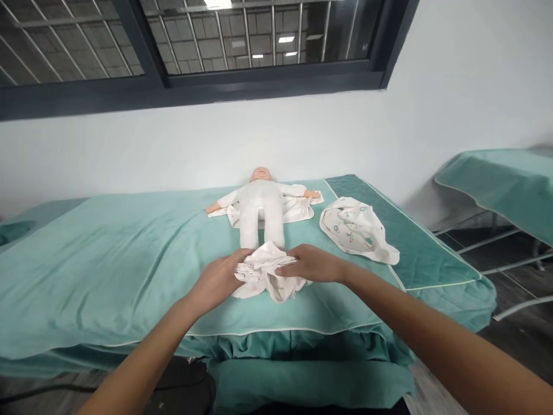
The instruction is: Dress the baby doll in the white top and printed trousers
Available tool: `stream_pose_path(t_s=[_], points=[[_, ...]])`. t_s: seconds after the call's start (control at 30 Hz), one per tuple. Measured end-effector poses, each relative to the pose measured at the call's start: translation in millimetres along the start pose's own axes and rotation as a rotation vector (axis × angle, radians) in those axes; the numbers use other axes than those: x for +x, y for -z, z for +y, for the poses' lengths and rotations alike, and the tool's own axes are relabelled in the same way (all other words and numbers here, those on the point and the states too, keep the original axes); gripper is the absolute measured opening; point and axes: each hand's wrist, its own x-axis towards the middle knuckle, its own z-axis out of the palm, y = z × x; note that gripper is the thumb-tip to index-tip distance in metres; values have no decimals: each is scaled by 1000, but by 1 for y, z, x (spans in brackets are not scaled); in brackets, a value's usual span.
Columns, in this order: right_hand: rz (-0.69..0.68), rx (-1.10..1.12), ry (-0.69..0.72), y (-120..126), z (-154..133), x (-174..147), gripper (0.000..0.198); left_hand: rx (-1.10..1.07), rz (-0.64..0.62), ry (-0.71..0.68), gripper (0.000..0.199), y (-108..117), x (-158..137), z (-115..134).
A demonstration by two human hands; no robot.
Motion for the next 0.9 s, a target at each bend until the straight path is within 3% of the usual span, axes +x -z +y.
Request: stream_pose_path(t_s=[0.23,0.33,0.5,0.6,0.8,0.9], points=[[-62,-191,35,29,-35,-21,46,22,-115,-8,27,48,-2,20],[-8,-251,47,45,-49,-28,49,46,-141,-57,15,76,-1,31],[141,-256,150,70,-72,-41,53,148,-202,-93,19,116,2,54],[185,-292,188,76,-93,-45,54,202,-300,-129,13,133,8,68],[269,-402,344,82,-137,-49,51,73,-442,-137,39,162,17,91],[295,-430,440,86,-147,-52,53,63,-427,-151,29,170,21,97]])
